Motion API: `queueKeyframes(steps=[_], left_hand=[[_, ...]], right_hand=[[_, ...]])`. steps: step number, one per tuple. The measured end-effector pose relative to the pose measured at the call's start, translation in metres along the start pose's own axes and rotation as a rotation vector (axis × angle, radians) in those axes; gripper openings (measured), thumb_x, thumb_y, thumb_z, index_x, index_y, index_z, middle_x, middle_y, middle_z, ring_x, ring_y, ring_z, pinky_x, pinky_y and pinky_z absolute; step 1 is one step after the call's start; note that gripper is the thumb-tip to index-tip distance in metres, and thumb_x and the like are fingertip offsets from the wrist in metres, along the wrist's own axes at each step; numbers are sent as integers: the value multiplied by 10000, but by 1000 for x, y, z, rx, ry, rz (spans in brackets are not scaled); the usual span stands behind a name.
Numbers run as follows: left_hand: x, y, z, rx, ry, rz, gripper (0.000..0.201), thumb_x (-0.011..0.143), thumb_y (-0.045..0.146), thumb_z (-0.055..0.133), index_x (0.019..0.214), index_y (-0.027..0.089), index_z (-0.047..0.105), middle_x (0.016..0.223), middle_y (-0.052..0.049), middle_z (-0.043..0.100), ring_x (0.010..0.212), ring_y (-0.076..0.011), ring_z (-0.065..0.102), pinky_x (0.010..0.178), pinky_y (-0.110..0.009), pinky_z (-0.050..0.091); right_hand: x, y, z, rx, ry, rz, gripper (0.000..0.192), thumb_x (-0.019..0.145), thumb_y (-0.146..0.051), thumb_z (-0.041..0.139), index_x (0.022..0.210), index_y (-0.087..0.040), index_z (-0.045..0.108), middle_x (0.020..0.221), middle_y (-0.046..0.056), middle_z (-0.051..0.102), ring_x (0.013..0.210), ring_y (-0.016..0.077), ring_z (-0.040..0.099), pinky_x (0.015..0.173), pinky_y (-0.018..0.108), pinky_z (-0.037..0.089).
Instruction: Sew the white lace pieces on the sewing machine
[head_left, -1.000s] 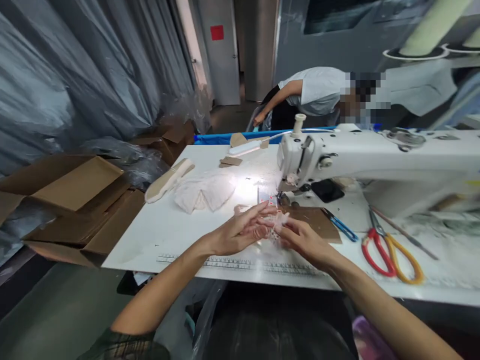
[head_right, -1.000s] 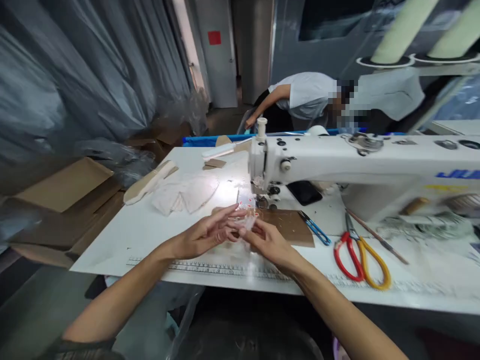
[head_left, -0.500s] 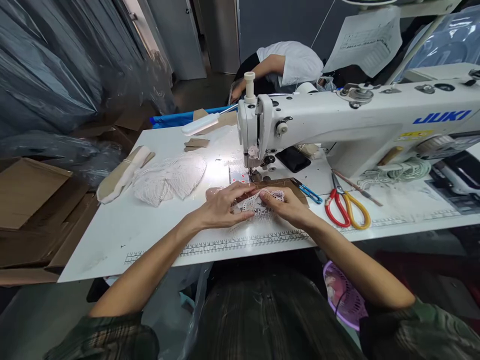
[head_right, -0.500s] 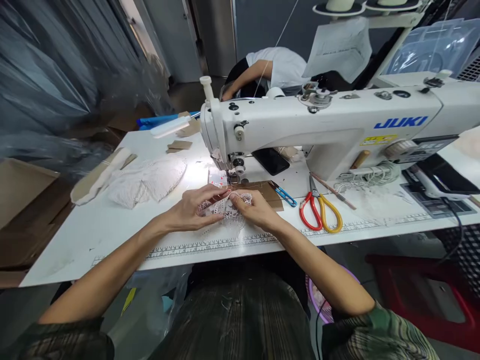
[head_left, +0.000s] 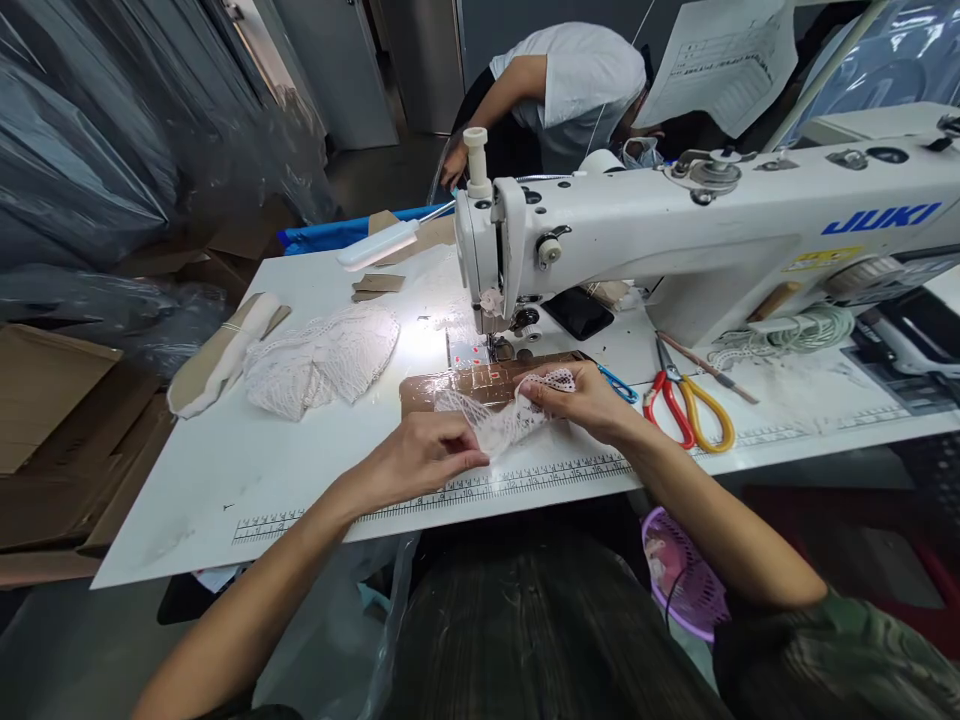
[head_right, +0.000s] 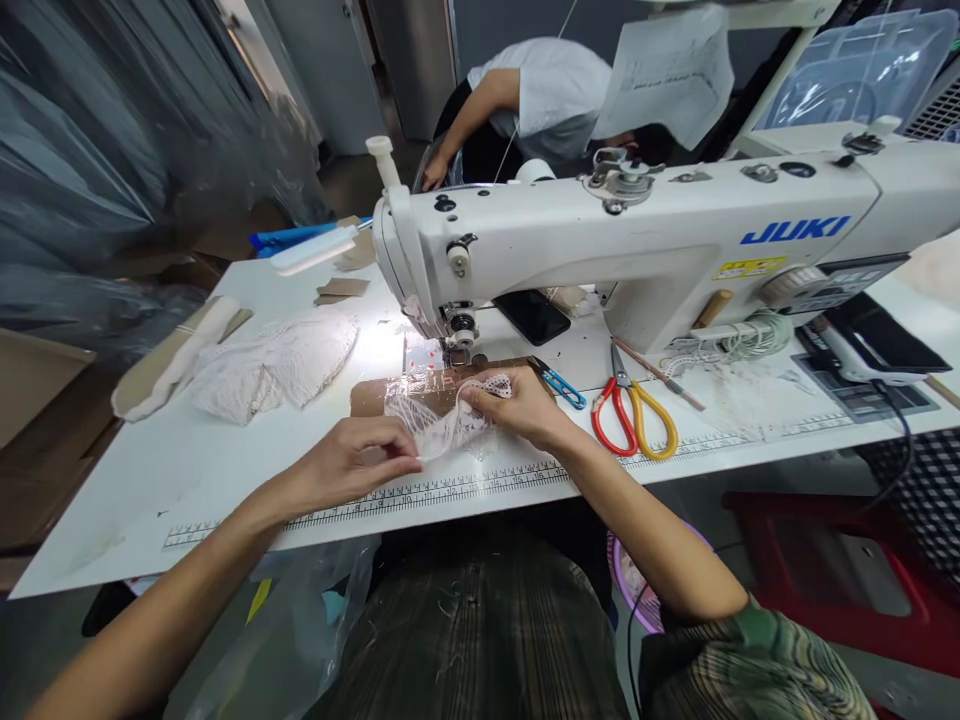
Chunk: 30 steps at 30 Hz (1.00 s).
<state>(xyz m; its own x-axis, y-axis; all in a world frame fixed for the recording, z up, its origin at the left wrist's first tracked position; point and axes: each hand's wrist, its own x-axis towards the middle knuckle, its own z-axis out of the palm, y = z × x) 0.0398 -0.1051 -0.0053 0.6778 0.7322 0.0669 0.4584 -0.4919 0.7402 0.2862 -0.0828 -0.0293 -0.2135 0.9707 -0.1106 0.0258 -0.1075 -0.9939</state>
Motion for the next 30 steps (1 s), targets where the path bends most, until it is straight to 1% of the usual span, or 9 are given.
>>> queueKeyframes(steps=[3, 5, 10, 13, 15, 22, 25, 28, 30], left_hand=[[-5, 10, -19, -251, 49, -167, 226, 910, 419, 607, 849, 201, 604, 623, 14, 602, 514, -107, 531, 444, -219, 392], [-3, 6, -30, -269, 93, -216, 236, 903, 441, 607, 935, 209, 584, 597, 28, 577, 476, -101, 495, 421, -216, 364], [20, -29, -40, 255, 165, -210, 289, 950, 424, 501, 1085, 187, 597, 786, -48, 660, 618, -156, 601, 513, -265, 443], [32, -49, -36, 597, 294, -62, 290, 968, 362, 451, 1092, 165, 625, 1018, -124, 678, 810, -216, 645, 602, -311, 482], [34, -58, -29, 641, 326, 59, 284, 978, 348, 449, 1056, 163, 650, 1068, -131, 684, 896, -238, 651, 688, -355, 519], [29, -62, -14, 481, 97, 256, 339, 928, 430, 594, 1179, 210, 655, 1244, -93, 676, 1098, -261, 651, 946, -484, 534], [26, -56, -15, 455, 120, 226, 360, 929, 457, 590, 1183, 209, 654, 1276, -97, 662, 1151, -272, 631, 986, -497, 515], [25, -45, -15, 292, 213, 89, 532, 860, 576, 636, 1215, 179, 630, 1185, -129, 682, 1003, -251, 670, 854, -431, 576], [24, -38, -13, 43, 193, -27, 726, 784, 663, 665, 1286, 147, 569, 1069, -130, 688, 804, -197, 673, 676, -343, 591]], right_hand=[[-1, -4, -8, 13, -114, 68, 373, 709, -498, 786, 889, -172, 764, 826, 53, 728, 691, 145, 619, 637, 276, 500], [7, -7, -13, -30, -113, 91, 347, 754, -489, 747, 903, -177, 762, 812, 52, 723, 694, 149, 619, 635, 281, 490], [44, -10, -15, -498, 106, -8, 163, 825, -339, 682, 816, -197, 761, 717, 47, 690, 679, 179, 595, 627, 312, 441], [56, -7, -12, -653, 176, -19, 157, 829, -322, 669, 775, -202, 756, 605, 28, 621, 628, 182, 557, 603, 316, 399], [57, -4, -13, -656, 161, -52, 188, 843, -348, 647, 796, -201, 753, 585, 16, 596, 596, 166, 529, 591, 310, 383], [48, 1, -37, -610, 19, -87, 253, 809, -463, 687, 795, -213, 724, 653, 2, 613, 589, 130, 518, 524, 280, 373], [46, 1, -39, -506, -3, -66, 228, 767, -434, 732, 752, -209, 697, 617, -13, 582, 543, 103, 471, 458, 252, 342], [44, -3, -21, -270, -58, 24, 257, 736, -429, 764, 758, -186, 683, 644, -2, 602, 551, 100, 497, 443, 236, 392], [43, -7, -2, -136, -99, 92, 312, 694, -450, 798, 772, -173, 676, 688, 18, 628, 583, 114, 539, 455, 241, 441]])
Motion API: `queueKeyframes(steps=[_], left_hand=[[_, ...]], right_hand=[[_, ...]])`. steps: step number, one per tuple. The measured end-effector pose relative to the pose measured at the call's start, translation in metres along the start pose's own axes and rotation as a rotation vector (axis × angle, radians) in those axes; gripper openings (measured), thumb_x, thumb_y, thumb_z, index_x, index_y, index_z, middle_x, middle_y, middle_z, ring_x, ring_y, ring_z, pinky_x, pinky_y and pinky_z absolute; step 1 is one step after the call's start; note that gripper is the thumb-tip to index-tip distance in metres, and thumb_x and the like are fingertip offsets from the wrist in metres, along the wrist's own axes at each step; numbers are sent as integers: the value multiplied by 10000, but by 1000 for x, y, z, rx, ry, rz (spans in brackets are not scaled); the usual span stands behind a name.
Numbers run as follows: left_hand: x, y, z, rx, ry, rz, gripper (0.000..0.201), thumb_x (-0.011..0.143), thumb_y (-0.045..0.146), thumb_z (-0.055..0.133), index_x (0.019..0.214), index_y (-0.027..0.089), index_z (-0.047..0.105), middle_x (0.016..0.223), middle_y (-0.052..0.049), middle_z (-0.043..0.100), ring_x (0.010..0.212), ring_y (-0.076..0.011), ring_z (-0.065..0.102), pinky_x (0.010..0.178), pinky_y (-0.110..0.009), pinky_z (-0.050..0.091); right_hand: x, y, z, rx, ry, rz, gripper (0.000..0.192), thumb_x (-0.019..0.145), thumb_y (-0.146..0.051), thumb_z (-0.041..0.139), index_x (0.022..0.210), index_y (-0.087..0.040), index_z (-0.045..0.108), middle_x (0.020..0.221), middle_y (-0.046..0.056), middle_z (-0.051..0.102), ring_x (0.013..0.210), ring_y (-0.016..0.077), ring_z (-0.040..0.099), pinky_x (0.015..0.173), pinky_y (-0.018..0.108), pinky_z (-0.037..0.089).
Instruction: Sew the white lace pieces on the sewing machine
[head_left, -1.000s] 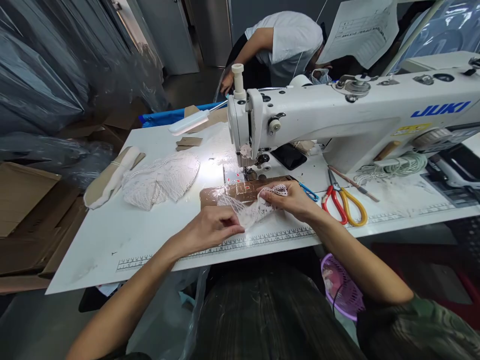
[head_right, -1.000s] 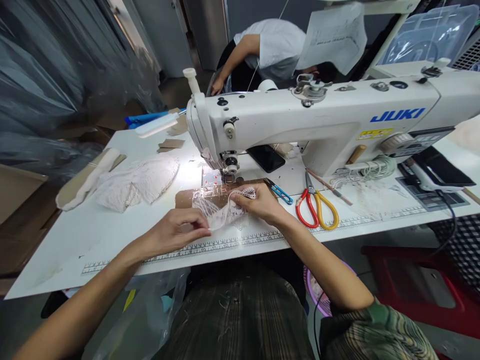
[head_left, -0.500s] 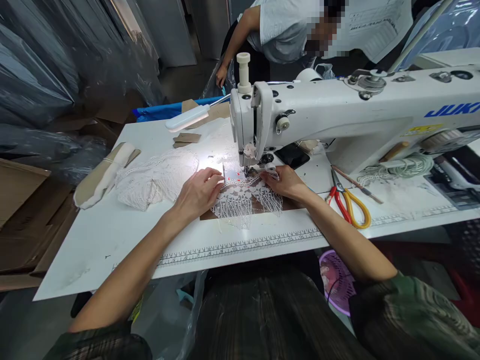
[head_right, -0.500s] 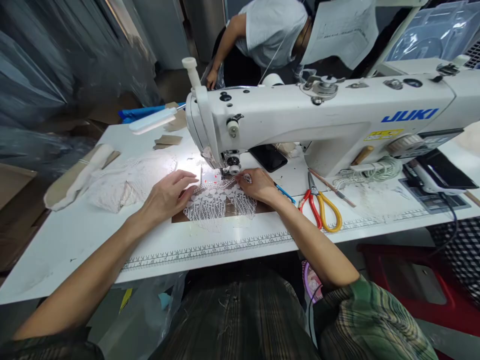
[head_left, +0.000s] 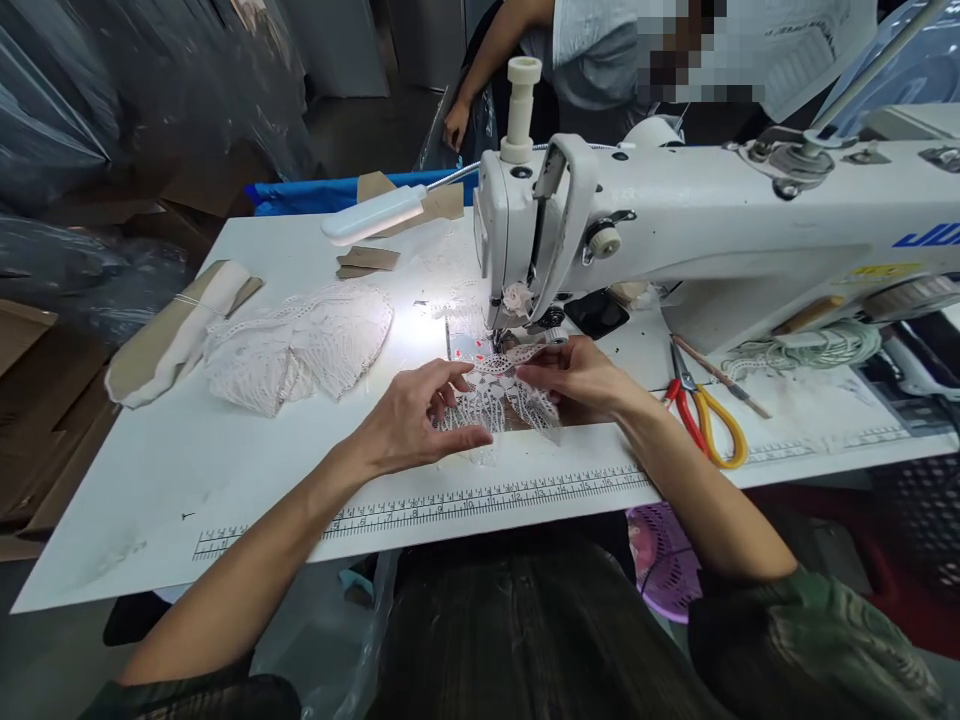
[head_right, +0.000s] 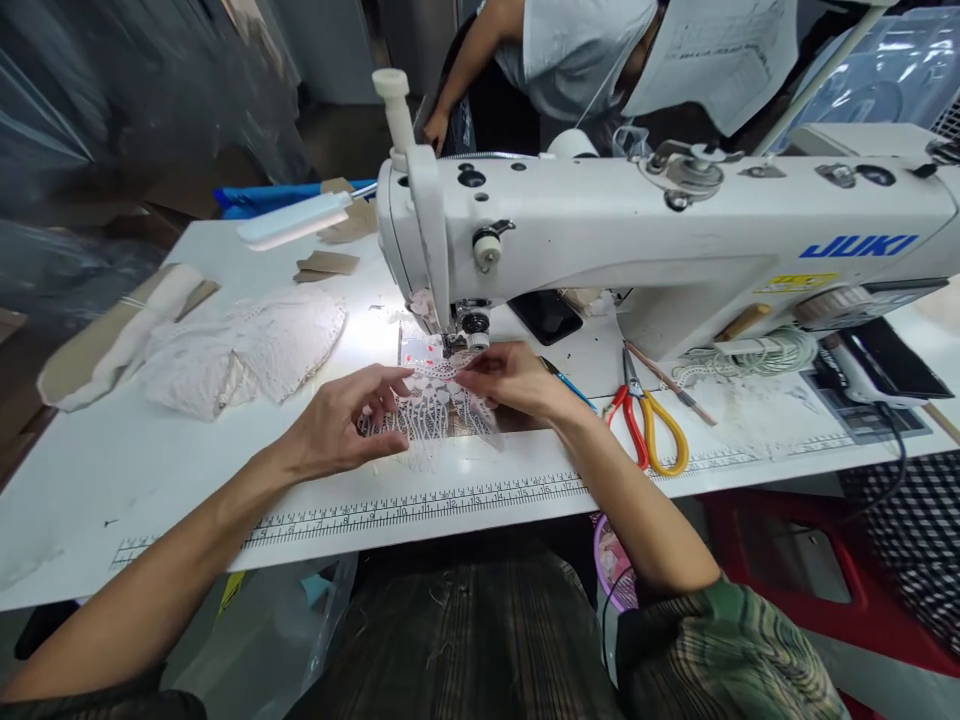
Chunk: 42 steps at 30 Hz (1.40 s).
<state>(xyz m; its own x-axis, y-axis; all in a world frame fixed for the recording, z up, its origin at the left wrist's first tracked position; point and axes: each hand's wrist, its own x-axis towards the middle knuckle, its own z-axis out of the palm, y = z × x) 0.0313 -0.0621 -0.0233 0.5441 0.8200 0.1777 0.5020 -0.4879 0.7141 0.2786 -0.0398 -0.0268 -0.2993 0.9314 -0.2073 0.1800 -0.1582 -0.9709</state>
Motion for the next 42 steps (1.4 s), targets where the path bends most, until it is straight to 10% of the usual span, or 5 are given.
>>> queueKeyframes(steps=[5, 8, 15, 19, 42], left_hand=[[0, 6, 7, -277, 6, -333, 862, 688, 618, 771, 1338, 119, 504, 841, -43, 628, 619, -150, 627, 517, -284, 555], [0, 8, 7, -308, 61, -464, 684, 790, 492, 725, 1336, 144, 506, 743, 20, 568, 531, -122, 597, 521, -296, 573], [-1, 12, 2, -224, 58, -472, 549, 815, 401, 688, 1286, 159, 543, 768, 7, 622, 535, -114, 590, 482, -246, 510], [1, 7, 3, -136, 96, -477, 530, 812, 427, 683, 1255, 160, 568, 750, 9, 619, 521, -107, 551, 464, -238, 455], [3, 11, 3, 9, 58, -460, 592, 794, 471, 701, 1298, 192, 563, 772, 8, 637, 635, -135, 588, 588, -280, 489]], right_hand=[[4, -10, 21, -8, -176, -47, 409, 819, -493, 694, 1074, -174, 673, 871, 72, 707, 781, 189, 663, 623, 305, 543], [4, -6, 7, -432, -12, -120, 311, 926, -404, 568, 1072, -160, 693, 807, 64, 703, 738, 190, 647, 689, 339, 511], [-1, 12, -2, -948, -38, -610, 357, 989, -288, 445, 1272, -200, 643, 1104, 122, 638, 969, 230, 587, 845, 381, 486], [4, 19, 4, -1167, -20, -631, 381, 991, -274, 433, 1323, -212, 609, 1099, 149, 576, 927, 247, 529, 810, 403, 477], [2, 37, -1, -1008, 20, -741, 308, 972, -209, 468, 1200, -229, 675, 1097, 119, 563, 1009, 257, 492, 891, 447, 452]])
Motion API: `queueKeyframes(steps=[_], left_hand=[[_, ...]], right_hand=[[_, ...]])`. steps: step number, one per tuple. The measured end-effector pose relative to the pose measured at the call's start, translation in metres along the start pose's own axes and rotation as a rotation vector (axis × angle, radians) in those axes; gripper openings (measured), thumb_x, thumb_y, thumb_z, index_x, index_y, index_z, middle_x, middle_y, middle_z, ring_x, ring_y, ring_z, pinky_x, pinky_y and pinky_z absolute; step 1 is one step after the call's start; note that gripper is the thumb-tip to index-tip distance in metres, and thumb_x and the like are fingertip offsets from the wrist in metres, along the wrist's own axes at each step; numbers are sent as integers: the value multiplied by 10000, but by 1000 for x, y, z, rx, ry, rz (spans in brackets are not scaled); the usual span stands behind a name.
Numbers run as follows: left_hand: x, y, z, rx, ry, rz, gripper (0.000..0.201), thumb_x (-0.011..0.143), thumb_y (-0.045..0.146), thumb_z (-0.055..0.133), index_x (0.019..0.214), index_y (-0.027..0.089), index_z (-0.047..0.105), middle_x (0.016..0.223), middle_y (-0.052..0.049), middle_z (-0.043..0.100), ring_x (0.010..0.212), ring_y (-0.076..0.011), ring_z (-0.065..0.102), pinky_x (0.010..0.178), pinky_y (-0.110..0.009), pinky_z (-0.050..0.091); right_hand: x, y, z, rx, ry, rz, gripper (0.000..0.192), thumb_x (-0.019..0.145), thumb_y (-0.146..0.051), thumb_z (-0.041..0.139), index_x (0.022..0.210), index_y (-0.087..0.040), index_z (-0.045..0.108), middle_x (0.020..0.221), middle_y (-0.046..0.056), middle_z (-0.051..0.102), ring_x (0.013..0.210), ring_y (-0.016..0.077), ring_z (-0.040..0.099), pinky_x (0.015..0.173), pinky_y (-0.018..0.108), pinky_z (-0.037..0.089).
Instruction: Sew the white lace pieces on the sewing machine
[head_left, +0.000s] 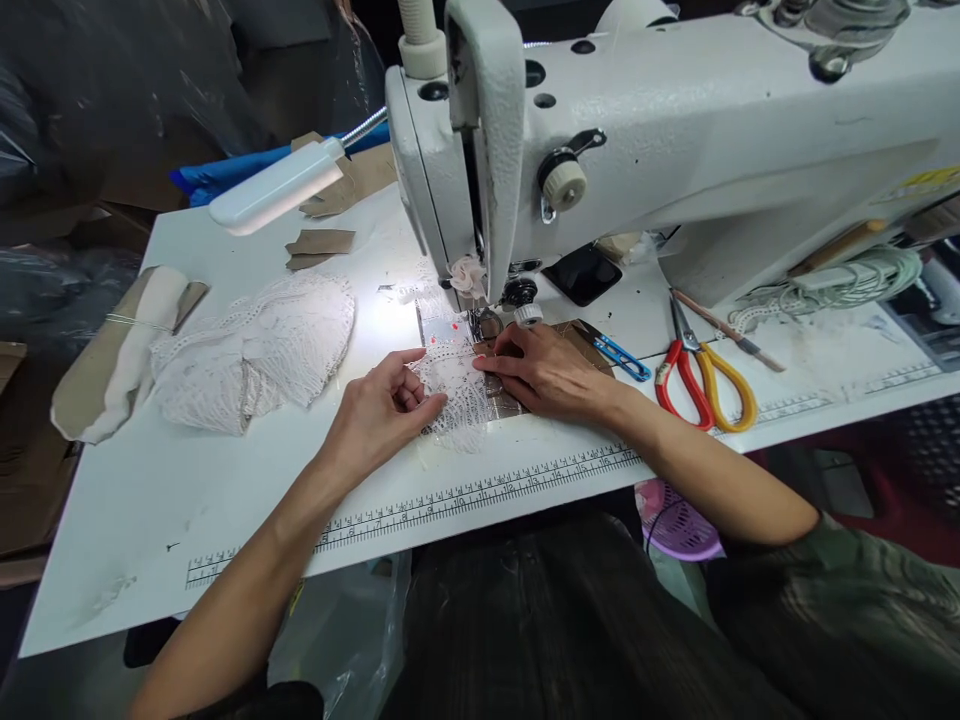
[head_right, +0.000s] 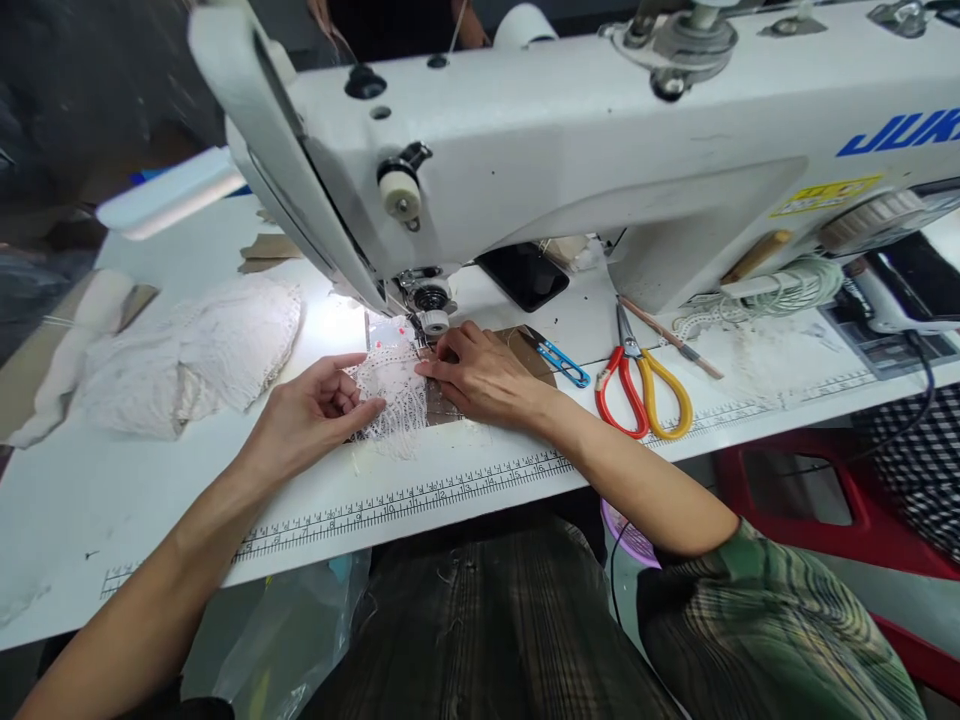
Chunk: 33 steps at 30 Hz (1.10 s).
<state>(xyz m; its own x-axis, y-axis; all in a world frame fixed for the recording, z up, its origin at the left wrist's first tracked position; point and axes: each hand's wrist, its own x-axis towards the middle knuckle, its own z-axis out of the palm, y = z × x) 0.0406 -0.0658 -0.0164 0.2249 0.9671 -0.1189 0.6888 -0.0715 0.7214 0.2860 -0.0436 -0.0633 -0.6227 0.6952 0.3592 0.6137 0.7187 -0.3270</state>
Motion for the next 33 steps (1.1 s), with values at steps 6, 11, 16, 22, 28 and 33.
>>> queueKeyframes(steps=[6, 11, 16, 22, 28, 33], left_hand=[[3, -13, 1, 142, 126, 149, 718, 782, 504, 740, 1375, 195, 480, 907, -29, 652, 596, -110, 563, 561, -269, 495], [3, -13, -7, 392, 75, 644, 419, 803, 536, 724, 1057, 205, 687, 1077, -84, 641, 781, -168, 605, 607, -293, 495], [4, -15, 1, 282, -193, 816, 251, 942, 369, 599, 795, 187, 691, 888, -51, 680, 796, -157, 627, 736, -316, 512], [1, -15, 3, 248, -224, 793, 215, 950, 315, 579, 820, 195, 702, 938, -64, 703, 813, -165, 641, 739, -336, 528], [3, -16, 4, 190, -152, 837, 171, 946, 274, 587, 874, 173, 706, 1003, -95, 721, 896, -178, 681, 789, -350, 572], [3, -19, 5, 230, -188, 922, 205, 900, 340, 668, 1008, 167, 697, 1081, -105, 734, 961, -215, 691, 821, -396, 567]], right_hand=[[0, -5, -1, -55, -27, 22, 340, 966, -194, 458, 1252, -223, 641, 1111, 124, 555, 1007, 257, 487, 897, 448, 457], [-1, -8, -1, -37, -16, 51, 344, 955, -190, 475, 1246, -221, 656, 1115, 126, 571, 1024, 260, 504, 933, 455, 452], [-2, -9, -3, 20, -5, 60, 317, 948, -198, 491, 1200, -215, 683, 1109, 128, 581, 1036, 263, 514, 936, 460, 456], [1, -8, -3, 69, -22, 69, 328, 967, -257, 466, 1237, -230, 651, 1099, 120, 560, 1020, 253, 498, 921, 463, 450], [6, -10, 2, -134, -71, 103, 399, 962, -210, 398, 1320, -191, 572, 1128, 155, 535, 992, 280, 470, 829, 448, 449], [6, -13, 2, -197, -77, 95, 373, 962, -197, 386, 1295, -195, 553, 1102, 145, 537, 1005, 275, 460, 842, 433, 445]])
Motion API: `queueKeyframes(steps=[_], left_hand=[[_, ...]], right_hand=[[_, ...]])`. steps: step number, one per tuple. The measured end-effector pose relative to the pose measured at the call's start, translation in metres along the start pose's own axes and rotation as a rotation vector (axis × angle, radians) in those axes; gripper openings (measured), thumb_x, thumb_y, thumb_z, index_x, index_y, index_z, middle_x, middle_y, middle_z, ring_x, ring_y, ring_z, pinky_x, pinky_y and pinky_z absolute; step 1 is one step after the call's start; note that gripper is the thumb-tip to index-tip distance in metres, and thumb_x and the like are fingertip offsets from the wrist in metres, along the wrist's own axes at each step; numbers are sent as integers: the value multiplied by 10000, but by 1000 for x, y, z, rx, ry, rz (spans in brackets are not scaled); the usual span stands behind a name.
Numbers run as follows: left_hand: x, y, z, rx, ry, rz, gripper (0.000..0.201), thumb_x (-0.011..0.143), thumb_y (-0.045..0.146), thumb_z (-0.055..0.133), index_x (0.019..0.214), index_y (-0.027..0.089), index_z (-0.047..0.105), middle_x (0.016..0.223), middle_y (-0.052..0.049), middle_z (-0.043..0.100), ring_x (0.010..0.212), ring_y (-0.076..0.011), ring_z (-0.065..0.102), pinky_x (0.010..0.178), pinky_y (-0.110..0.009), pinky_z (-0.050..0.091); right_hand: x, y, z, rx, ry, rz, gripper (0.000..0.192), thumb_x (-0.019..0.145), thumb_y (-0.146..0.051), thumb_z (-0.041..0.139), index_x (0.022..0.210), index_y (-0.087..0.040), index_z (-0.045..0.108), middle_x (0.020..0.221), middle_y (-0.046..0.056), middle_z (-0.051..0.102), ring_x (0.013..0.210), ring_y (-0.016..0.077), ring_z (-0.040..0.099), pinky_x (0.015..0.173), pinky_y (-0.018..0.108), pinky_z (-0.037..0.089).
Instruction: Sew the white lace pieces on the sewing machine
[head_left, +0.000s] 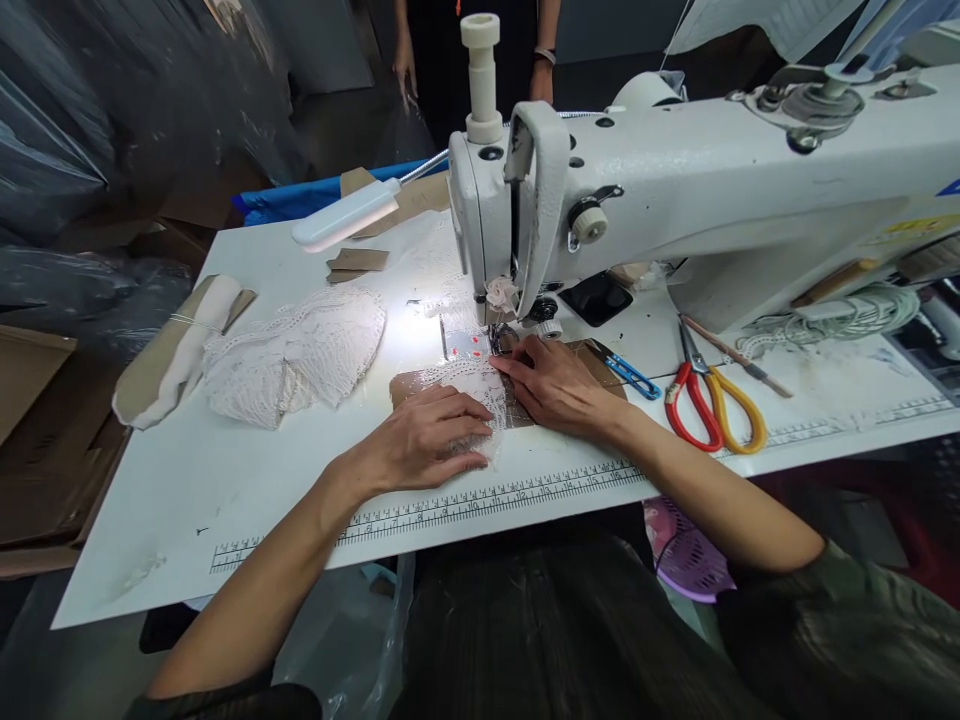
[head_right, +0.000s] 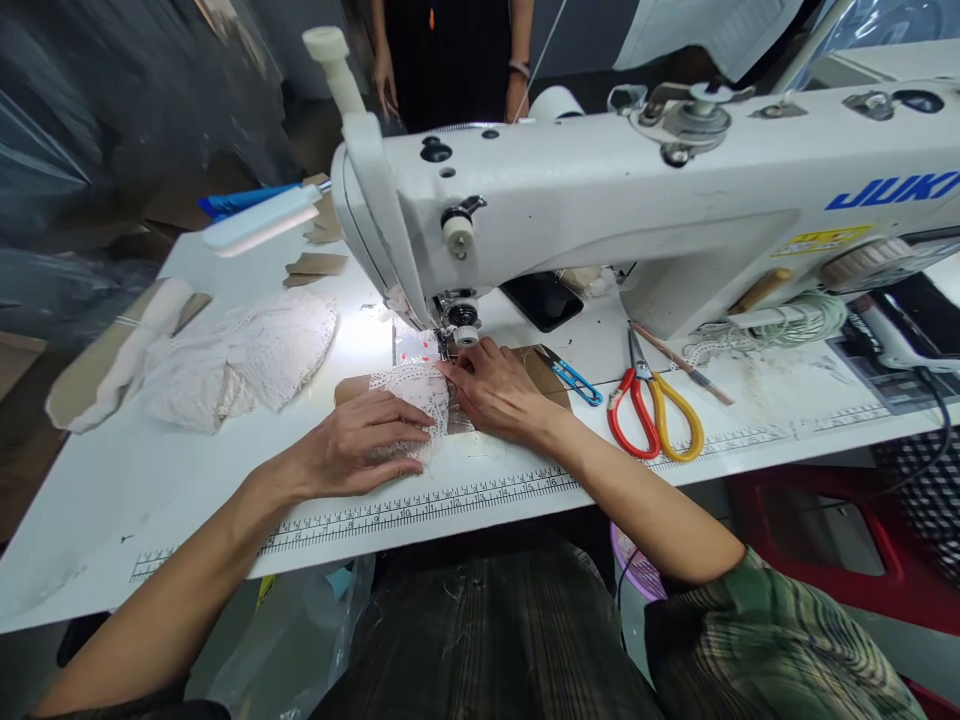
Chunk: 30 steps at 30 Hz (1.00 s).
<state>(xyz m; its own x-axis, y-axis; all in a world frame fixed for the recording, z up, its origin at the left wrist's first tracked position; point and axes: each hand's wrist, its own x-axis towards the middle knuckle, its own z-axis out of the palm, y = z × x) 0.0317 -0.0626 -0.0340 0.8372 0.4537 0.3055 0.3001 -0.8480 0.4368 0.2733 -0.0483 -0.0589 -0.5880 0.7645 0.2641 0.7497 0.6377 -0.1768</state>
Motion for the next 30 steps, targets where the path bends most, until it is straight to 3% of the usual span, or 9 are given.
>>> queueKeyframes(steps=[4, 8, 13, 16, 30], left_hand=[[1, 3, -6, 1, -47, -23, 184, 897, 358, 666, 955, 187, 705, 1052, -90, 745, 940, -220, 692, 820, -406, 553], [2, 3, -9, -40, -66, -60, 343, 876, 412, 685, 1107, 159, 668, 1039, -115, 739, 946, -230, 686, 825, -415, 562], [1, -1, -6, -74, -54, -60, 140, 911, 297, 643, 985, 202, 715, 1068, -86, 745, 978, -210, 691, 861, -408, 571], [3, -1, -6, -71, -52, -64, 117, 919, 251, 620, 941, 232, 733, 1023, -67, 758, 942, -203, 704, 832, -404, 580], [9, 2, -8, -40, 60, -24, 133, 843, 183, 670, 901, 264, 758, 1028, -46, 770, 903, -206, 730, 793, -400, 585]], right_hand=[[0, -5, -2, -20, -20, 27, 359, 964, -182, 397, 1290, -202, 547, 1096, 148, 531, 1012, 281, 461, 860, 441, 437], [-1, -6, -2, -4, -22, 47, 386, 966, -180, 393, 1314, -194, 559, 1105, 157, 536, 1015, 290, 467, 872, 451, 437], [-7, 6, -4, 246, 35, -18, 414, 963, -185, 428, 1344, -242, 579, 1135, 123, 551, 1047, 256, 489, 949, 455, 442], [-10, 13, -8, 368, 29, -72, 375, 962, -191, 459, 1273, -274, 651, 1131, 100, 567, 1057, 238, 501, 980, 462, 439], [-11, 9, -13, 268, -4, -55, 344, 940, -198, 488, 1187, -277, 715, 1135, 110, 587, 1085, 275, 486, 986, 492, 454]])
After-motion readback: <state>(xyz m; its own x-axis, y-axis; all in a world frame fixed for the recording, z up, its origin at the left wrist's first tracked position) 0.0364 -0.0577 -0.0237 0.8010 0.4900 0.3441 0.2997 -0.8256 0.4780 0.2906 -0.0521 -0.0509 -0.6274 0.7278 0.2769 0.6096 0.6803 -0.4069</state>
